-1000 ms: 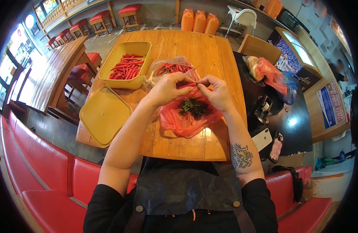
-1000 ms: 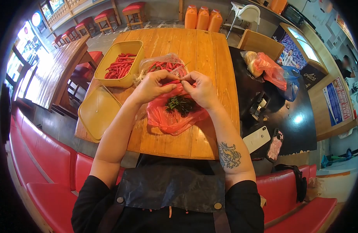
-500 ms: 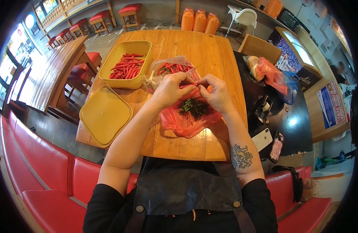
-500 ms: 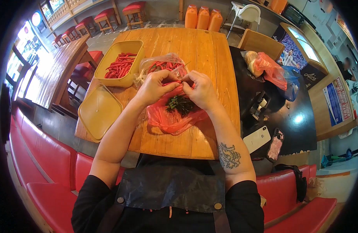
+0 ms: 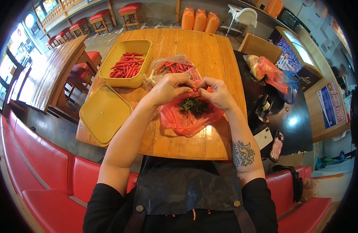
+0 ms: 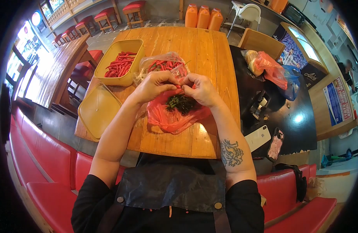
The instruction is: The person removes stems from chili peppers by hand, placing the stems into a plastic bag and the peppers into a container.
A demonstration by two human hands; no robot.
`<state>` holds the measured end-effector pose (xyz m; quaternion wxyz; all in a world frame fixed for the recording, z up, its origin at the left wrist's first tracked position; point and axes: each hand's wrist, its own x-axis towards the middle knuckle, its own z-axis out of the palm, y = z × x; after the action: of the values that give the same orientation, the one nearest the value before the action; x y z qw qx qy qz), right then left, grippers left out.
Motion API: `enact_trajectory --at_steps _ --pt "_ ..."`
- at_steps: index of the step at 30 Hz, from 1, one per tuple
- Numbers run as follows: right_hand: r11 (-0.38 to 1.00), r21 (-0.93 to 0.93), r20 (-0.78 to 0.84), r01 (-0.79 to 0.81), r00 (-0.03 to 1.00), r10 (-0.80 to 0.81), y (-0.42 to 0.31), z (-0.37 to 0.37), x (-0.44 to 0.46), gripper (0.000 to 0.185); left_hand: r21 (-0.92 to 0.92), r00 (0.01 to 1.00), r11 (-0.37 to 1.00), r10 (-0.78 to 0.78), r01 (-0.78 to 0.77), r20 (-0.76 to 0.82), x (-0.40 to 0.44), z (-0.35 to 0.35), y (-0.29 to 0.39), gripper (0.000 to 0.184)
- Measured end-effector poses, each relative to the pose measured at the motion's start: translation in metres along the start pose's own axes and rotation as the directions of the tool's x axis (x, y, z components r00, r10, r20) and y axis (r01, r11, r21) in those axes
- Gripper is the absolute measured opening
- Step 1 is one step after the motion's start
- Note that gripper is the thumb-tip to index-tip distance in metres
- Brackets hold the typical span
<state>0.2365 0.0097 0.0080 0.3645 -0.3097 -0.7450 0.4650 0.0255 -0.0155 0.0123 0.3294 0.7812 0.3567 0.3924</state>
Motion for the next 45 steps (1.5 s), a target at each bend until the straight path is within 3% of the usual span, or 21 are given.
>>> enact_trajectory --at_steps 5,9,18,20,21,22,24,25,27,28,30,31,33,34,36,38,40,41,42,44,45 --pt "0.982 0.136 0.120 -0.132 0.986 0.116 -0.004 -0.006 -0.001 0.003 -0.106 0.999 0.994 -0.038 0.042 0.032 -0.001 -0.002 0.003 0.010" --pt "0.970 0.205 0.145 -0.133 0.984 0.104 -0.004 -0.007 -0.001 0.003 -0.156 0.995 0.984 -0.084 0.091 0.051 -0.001 -0.005 0.008 0.012" --pt "0.952 0.293 0.100 -0.084 0.993 0.057 -0.008 -0.008 -0.002 0.008 -0.014 0.999 1.000 0.005 -0.005 0.046 -0.007 -0.025 0.029 0.012" --pt "0.970 0.240 0.019 -0.035 0.999 0.032 -0.009 -0.017 -0.001 0.008 -0.168 0.990 0.982 -0.106 0.089 -0.093 -0.010 -0.036 0.031 0.008" --pt "0.970 0.240 0.018 -0.034 0.999 0.031 -0.011 -0.018 -0.001 0.008 -0.131 0.966 0.987 -0.123 0.095 -0.226 -0.012 -0.044 0.036 0.009" --pt "0.990 0.139 -0.001 -0.013 1.000 0.013 -0.015 -0.017 -0.002 0.008 0.029 0.915 0.989 -0.123 0.145 -0.385 -0.014 -0.053 0.039 0.011" --pt "0.999 0.039 -0.022 0.006 1.000 -0.005 -0.016 -0.011 -0.003 0.007 0.383 0.822 0.914 0.112 0.136 -0.559 -0.017 -0.076 0.018 0.015" --pt "0.999 -0.021 0.009 0.050 0.999 -0.050 -0.014 -0.007 -0.003 0.007 0.382 0.823 0.914 0.111 0.136 -0.557 -0.019 -0.086 0.004 0.015" --pt "0.973 -0.187 0.095 0.133 0.989 -0.117 -0.013 -0.003 -0.002 0.005 0.613 0.753 0.719 0.193 0.328 -0.629 -0.027 -0.101 -0.024 0.021" --pt "0.974 -0.185 0.099 0.133 0.988 -0.116 -0.014 -0.001 -0.002 0.005 0.612 0.752 0.718 0.191 0.331 -0.631 -0.030 -0.103 -0.035 0.021" --pt "0.780 -0.559 0.192 0.283 0.959 -0.210 -0.019 0.001 -0.005 0.007 0.620 0.733 0.589 0.067 0.519 -0.677 -0.034 -0.105 -0.044 0.026" --pt "0.779 -0.558 0.194 0.286 0.958 -0.212 -0.021 0.003 -0.007 0.007 0.620 0.731 0.587 0.068 0.521 -0.679 -0.034 -0.104 -0.043 0.026" --pt "0.777 -0.597 0.172 0.200 0.978 -0.120 -0.024 0.006 -0.008 0.010 0.710 0.660 0.453 0.298 0.539 -0.690 -0.030 -0.096 -0.038 0.022" --pt "0.776 -0.599 0.169 0.200 0.978 -0.122 -0.024 0.008 -0.008 0.010 0.713 0.660 0.453 0.301 0.536 -0.688 -0.025 -0.091 -0.027 0.022" --pt "0.750 -0.572 0.137 0.333 0.940 -0.312 -0.022 0.009 -0.007 0.013 0.565 0.758 0.790 0.213 0.237 -0.616 -0.015 -0.078 -0.007 0.017" --pt "0.755 -0.571 0.136 0.322 0.944 -0.300 -0.020 0.009 -0.007 0.013 0.433 0.902 0.874 -0.012 0.219 -0.431 -0.008 -0.050 0.003 0.016" --pt "0.762 -0.563 0.147 0.319 0.946 -0.287 -0.018 0.010 -0.006 0.012 0.583 0.955 0.808 0.100 0.086 -0.278 -0.005 -0.025 -0.010 0.018" --pt "0.745 -0.576 0.158 0.337 0.940 -0.302 -0.017 0.010 -0.006 0.012 0.584 0.964 0.789 -0.040 0.193 -0.265 -0.004 -0.017 -0.014 0.019" --pt "0.728 -0.587 0.169 0.354 0.933 -0.318 -0.016 0.011 -0.005 0.011 0.584 0.962 0.787 -0.044 0.199 -0.269 -0.007 -0.016 -0.026 0.019" --pt "0.726 -0.583 0.186 0.365 0.929 -0.319 -0.015 0.013 -0.005 0.011 0.789 0.953 0.608 0.177 0.091 -0.247 -0.008 -0.011 -0.054 0.022" --pt "0.722 -0.584 0.198 0.372 0.927 -0.318 -0.014 0.012 -0.005 0.011 0.692 0.954 0.675 -0.064 0.257 -0.292 -0.009 -0.007 -0.052 0.028"
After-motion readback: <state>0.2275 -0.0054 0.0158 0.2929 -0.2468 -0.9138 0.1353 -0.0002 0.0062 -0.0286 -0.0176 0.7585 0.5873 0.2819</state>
